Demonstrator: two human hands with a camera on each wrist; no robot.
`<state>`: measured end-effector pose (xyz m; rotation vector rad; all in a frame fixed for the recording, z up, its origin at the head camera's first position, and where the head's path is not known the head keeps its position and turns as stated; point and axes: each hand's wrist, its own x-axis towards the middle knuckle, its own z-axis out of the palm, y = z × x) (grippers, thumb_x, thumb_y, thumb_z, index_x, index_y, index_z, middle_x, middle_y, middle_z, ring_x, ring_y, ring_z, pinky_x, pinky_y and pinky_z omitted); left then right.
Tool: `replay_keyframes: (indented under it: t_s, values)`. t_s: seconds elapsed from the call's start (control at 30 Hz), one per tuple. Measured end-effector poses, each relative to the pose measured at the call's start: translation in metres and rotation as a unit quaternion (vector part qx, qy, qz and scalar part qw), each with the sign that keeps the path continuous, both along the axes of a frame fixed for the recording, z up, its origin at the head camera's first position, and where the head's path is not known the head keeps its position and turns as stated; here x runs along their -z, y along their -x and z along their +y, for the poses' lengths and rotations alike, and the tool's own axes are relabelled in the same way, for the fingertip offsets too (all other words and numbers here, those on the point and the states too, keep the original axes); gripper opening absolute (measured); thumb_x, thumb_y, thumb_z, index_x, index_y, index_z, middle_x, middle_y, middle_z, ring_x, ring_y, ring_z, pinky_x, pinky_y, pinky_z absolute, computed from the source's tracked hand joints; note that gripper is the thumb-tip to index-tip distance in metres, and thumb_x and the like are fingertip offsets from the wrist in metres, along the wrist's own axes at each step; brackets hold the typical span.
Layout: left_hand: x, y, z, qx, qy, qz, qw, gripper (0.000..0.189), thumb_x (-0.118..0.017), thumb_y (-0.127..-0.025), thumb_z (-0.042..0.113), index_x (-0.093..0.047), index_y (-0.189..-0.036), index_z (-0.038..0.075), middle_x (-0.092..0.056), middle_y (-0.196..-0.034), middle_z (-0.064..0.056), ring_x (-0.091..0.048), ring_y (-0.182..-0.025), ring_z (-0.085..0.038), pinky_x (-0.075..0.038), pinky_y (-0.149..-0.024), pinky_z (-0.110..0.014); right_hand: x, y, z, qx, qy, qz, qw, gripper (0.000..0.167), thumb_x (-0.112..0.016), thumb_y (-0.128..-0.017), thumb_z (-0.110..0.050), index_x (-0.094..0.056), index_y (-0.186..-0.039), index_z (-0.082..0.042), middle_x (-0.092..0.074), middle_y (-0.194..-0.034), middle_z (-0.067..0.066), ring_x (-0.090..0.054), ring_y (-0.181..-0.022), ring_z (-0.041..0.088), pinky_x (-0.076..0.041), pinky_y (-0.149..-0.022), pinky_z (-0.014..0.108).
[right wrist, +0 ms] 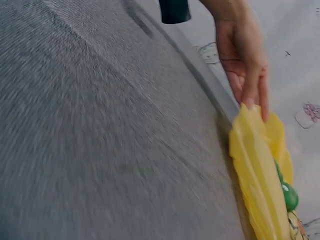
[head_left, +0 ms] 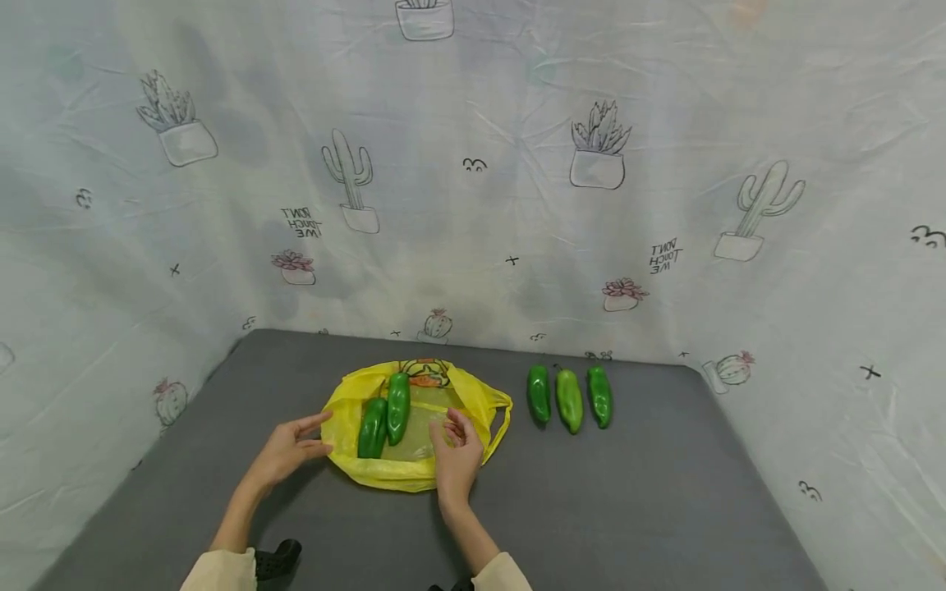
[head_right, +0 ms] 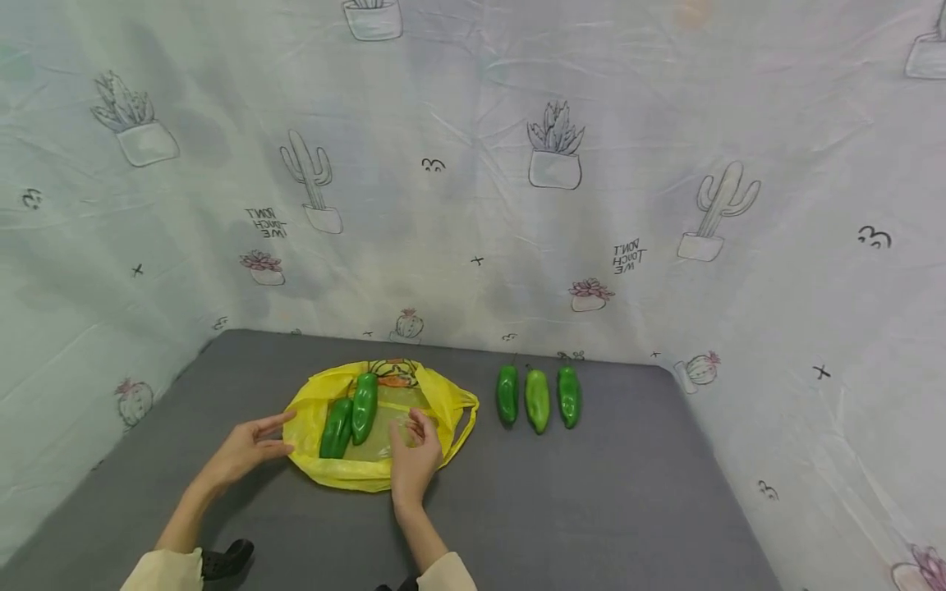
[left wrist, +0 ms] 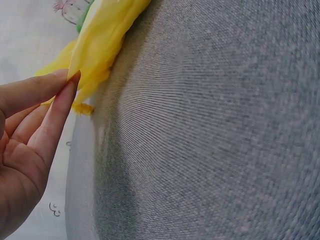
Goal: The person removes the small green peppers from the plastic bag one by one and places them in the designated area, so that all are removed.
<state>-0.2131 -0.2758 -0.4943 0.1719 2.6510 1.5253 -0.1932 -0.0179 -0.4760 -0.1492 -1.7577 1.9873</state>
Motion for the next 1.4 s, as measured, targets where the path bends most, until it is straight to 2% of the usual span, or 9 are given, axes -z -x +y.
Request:
replay_keyframes:
  t_s: [0.3, 0.43, 0.6, 0.73, 0.83, 0.97, 1.1, 1.23, 1.4]
  values:
    - [0.001, 0.003, 0.001, 0.002, -0.013, -0.003, 0.9999, 0.062, -0.069, -0.088, 0.007, -0.041, -0.141, -0.008, -0.03, -0.146, -0.034, -0.055, -0.113, -0.046, -0.055, -0.083, -0.039, 0.039, 0.019, -0.029, -0.048, 0.04, 0.021, 0.9978, 0.033, -0.072, -0.083, 0.002, -0.063, -0.114, 0.009, -0.061, -0.112, 0.025, -0.057, -0.106, 0.044, -0.049, -0.093, 0.044]
    - [0.001, 0.004, 0.0, 0.002, -0.01, -0.009, 0.9999, 0.063, -0.069, -0.088, 0.009, -0.04, -0.142, -0.008, -0.029, -0.146, -0.034, -0.055, -0.114, -0.045, -0.054, -0.083, -0.04, 0.05, 0.027, -0.032, -0.099, 0.05, 0.029, 0.9934, 0.037, -0.073, -0.083, -0.002, -0.061, -0.117, 0.01, -0.06, -0.115, 0.026, -0.056, -0.108, 0.042, -0.049, -0.094, 0.039]
    - [-0.001, 0.005, 0.0, 0.004, -0.013, -0.012, 0.9998, 0.064, -0.07, -0.088, 0.009, -0.04, -0.142, -0.007, -0.028, -0.146, -0.035, -0.055, -0.114, -0.045, -0.055, -0.083, -0.04, 0.058, 0.039, -0.028, -0.185, 0.069, 0.029, 0.9799, 0.04, -0.074, -0.082, 0.001, -0.06, -0.117, 0.014, -0.058, -0.117, 0.03, -0.055, -0.11, 0.045, -0.048, -0.095, 0.044]
    - [-0.001, 0.005, -0.001, 0.001, -0.01, -0.008, 0.9999, 0.062, -0.069, -0.088, 0.007, -0.04, -0.142, -0.008, -0.028, -0.146, -0.035, -0.056, -0.113, -0.045, -0.055, -0.083, -0.04, 0.064, 0.046, -0.028, -0.208, 0.057, 0.019, 0.9764, 0.043, -0.075, -0.079, 0.003, -0.06, -0.118, 0.013, -0.057, -0.119, 0.03, -0.054, -0.111, 0.046, -0.046, -0.096, 0.048]
    - [-0.001, 0.005, 0.0, -0.001, -0.01, -0.007, 0.9999, 0.062, -0.069, -0.088, 0.007, -0.041, -0.141, -0.008, -0.029, -0.146, -0.034, -0.056, -0.113, -0.045, -0.055, -0.083, -0.04, 0.065, 0.047, -0.033, -0.176, 0.028, 0.002, 0.984, 0.046, -0.078, -0.077, 0.002, -0.06, -0.119, 0.011, -0.058, -0.119, 0.027, -0.054, -0.111, 0.042, -0.046, -0.097, 0.047]
    - [-0.002, 0.004, 0.003, 0.002, -0.012, 0.0, 0.9999, 0.063, -0.069, -0.088, 0.009, -0.041, -0.141, -0.008, -0.031, -0.145, -0.034, -0.057, -0.112, -0.045, -0.054, -0.084, -0.041, 0.062, 0.043, -0.045, -0.077, -0.025, -0.036, 0.9961, 0.052, -0.081, -0.076, -0.004, -0.058, -0.121, 0.009, -0.057, -0.119, 0.023, -0.054, -0.112, 0.038, -0.047, -0.096, 0.043]
    - [-0.004, 0.002, 0.006, 0.002, -0.007, 0.012, 0.9999, 0.062, -0.069, -0.087, 0.009, -0.041, -0.14, -0.01, -0.033, -0.144, -0.035, -0.058, -0.11, -0.045, -0.055, -0.082, -0.041, 0.058, 0.039, -0.06, 0.007, -0.063, -0.065, 0.9959, 0.055, -0.082, -0.074, -0.007, -0.058, -0.121, 0.007, -0.057, -0.117, 0.021, -0.056, -0.11, 0.037, -0.049, -0.094, 0.042]
    - [-0.005, 0.002, 0.005, -0.005, -0.009, 0.005, 0.9999, 0.062, -0.069, -0.088, 0.008, -0.042, -0.14, -0.009, -0.033, -0.144, -0.034, -0.058, -0.11, -0.044, -0.055, -0.082, -0.04, 0.059, 0.039, -0.07, 0.03, -0.091, -0.062, 0.9934, 0.055, -0.084, -0.072, -0.009, -0.058, -0.119, 0.007, -0.057, -0.11, 0.018, -0.057, -0.103, 0.033, -0.051, -0.09, 0.041]
    - [-0.006, -0.001, 0.004, -0.008, -0.006, -0.009, 0.9999, 0.062, -0.069, -0.088, 0.008, -0.042, -0.141, -0.007, -0.033, -0.145, -0.034, -0.058, -0.111, -0.043, -0.054, -0.084, -0.042, 0.065, 0.042, -0.076, 0.026, -0.128, -0.058, 0.9897, 0.055, -0.085, -0.071, -0.008, -0.059, -0.117, 0.008, -0.056, -0.107, 0.017, -0.058, -0.1, 0.031, -0.053, -0.086, 0.039]
